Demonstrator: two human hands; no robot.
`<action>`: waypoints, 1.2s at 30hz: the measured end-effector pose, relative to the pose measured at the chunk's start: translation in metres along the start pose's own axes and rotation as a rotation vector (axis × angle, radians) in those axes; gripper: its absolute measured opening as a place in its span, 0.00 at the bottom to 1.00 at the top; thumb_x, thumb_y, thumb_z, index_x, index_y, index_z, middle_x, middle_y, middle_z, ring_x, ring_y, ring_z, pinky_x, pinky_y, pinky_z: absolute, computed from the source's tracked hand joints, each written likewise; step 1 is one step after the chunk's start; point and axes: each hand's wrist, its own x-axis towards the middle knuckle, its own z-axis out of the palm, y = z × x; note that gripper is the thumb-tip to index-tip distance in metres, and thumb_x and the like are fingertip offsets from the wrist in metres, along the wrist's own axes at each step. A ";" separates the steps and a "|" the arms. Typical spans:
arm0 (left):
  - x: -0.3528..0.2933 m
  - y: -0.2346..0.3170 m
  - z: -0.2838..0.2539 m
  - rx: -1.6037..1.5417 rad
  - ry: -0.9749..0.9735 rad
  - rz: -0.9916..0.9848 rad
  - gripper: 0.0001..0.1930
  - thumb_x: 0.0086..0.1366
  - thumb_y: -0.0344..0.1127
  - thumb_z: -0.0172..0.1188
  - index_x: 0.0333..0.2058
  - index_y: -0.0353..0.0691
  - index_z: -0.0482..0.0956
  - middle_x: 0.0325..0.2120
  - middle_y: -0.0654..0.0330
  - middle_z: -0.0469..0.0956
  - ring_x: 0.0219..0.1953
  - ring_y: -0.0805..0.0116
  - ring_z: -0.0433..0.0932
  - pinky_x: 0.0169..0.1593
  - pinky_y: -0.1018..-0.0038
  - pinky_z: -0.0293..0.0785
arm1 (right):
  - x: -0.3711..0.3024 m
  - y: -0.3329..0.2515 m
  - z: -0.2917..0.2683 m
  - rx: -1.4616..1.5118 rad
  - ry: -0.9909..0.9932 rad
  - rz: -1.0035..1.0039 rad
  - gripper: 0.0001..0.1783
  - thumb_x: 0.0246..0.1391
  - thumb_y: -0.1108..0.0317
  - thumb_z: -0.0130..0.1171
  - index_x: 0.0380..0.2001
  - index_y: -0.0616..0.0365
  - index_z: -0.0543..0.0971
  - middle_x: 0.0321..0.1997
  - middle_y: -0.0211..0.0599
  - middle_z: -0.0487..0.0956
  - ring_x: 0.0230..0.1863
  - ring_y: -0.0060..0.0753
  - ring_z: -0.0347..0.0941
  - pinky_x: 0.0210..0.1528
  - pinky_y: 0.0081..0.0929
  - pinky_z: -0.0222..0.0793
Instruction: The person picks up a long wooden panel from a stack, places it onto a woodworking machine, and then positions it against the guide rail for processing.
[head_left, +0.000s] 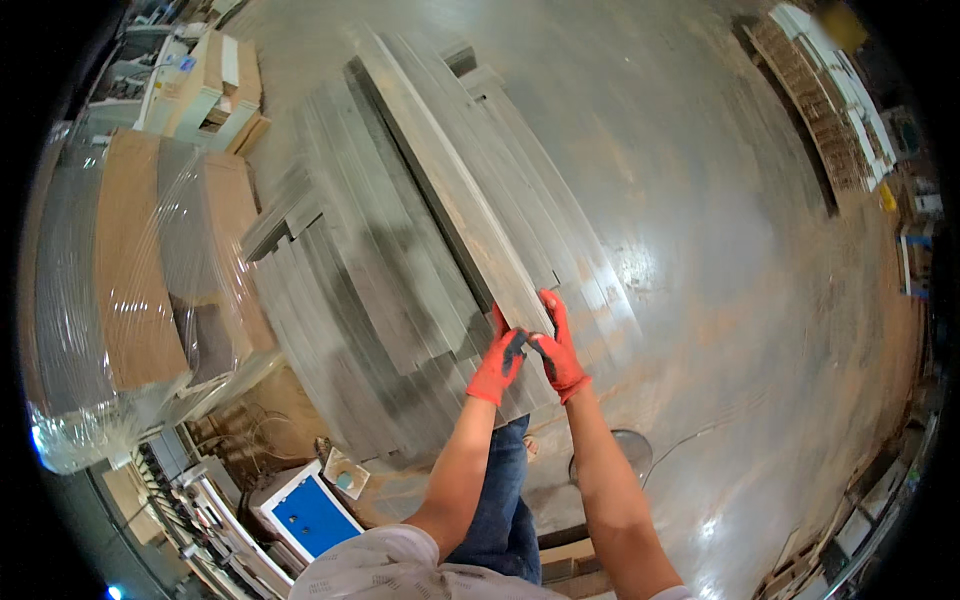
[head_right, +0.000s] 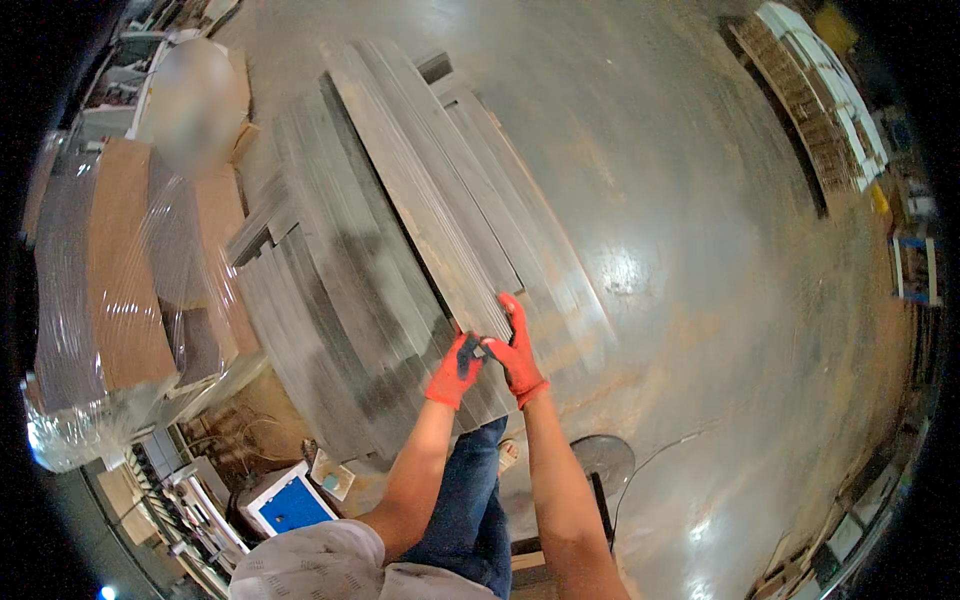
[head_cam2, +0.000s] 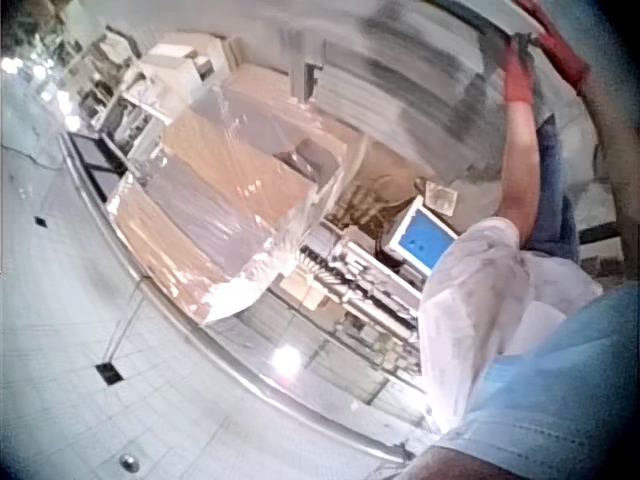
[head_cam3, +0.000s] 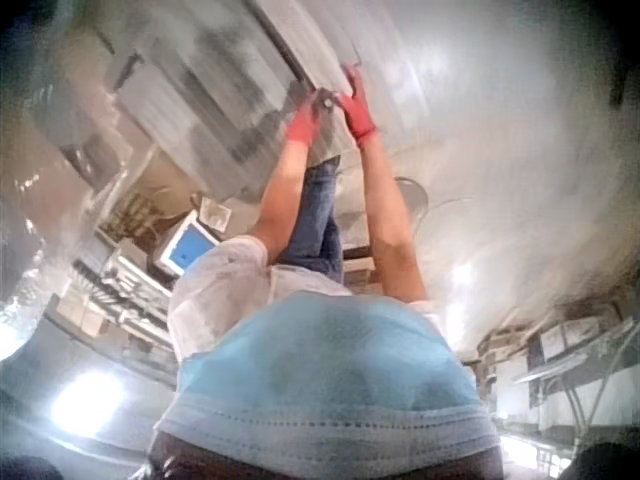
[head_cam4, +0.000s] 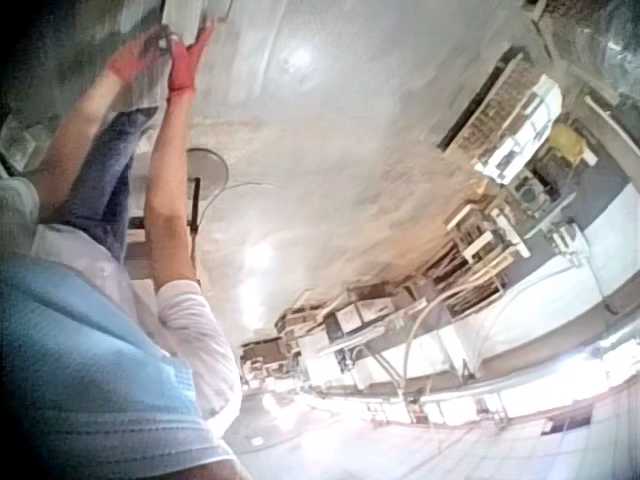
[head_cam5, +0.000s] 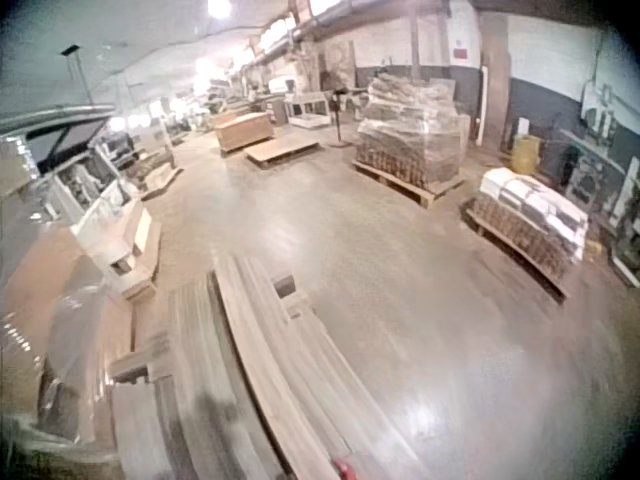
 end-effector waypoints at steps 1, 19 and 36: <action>0.000 0.004 0.000 -0.004 0.019 0.097 0.34 0.68 0.23 0.67 0.71 0.36 0.68 0.69 0.46 0.73 0.71 0.54 0.73 0.72 0.64 0.69 | -0.001 0.006 0.001 0.014 0.011 -0.026 0.52 0.55 0.57 0.73 0.79 0.57 0.61 0.83 0.41 0.61 0.85 0.41 0.50 0.84 0.41 0.44; 0.153 0.092 -0.115 -0.962 0.078 -0.266 0.54 0.73 0.81 0.43 0.83 0.47 0.48 0.82 0.60 0.55 0.81 0.58 0.55 0.80 0.56 0.55 | -0.197 -0.025 0.031 -0.114 0.313 -0.034 0.47 0.50 0.45 0.65 0.69 0.59 0.68 0.68 0.38 0.69 0.73 0.38 0.62 0.78 0.41 0.53; 0.033 0.077 -0.119 -1.256 0.028 -0.325 0.45 0.70 0.74 0.60 0.72 0.46 0.71 0.66 0.58 0.79 0.65 0.54 0.78 0.67 0.50 0.76 | -0.475 -0.028 -0.017 -0.684 0.151 -0.051 0.56 0.51 0.46 0.73 0.76 0.62 0.61 0.71 0.53 0.66 0.72 0.52 0.62 0.76 0.50 0.55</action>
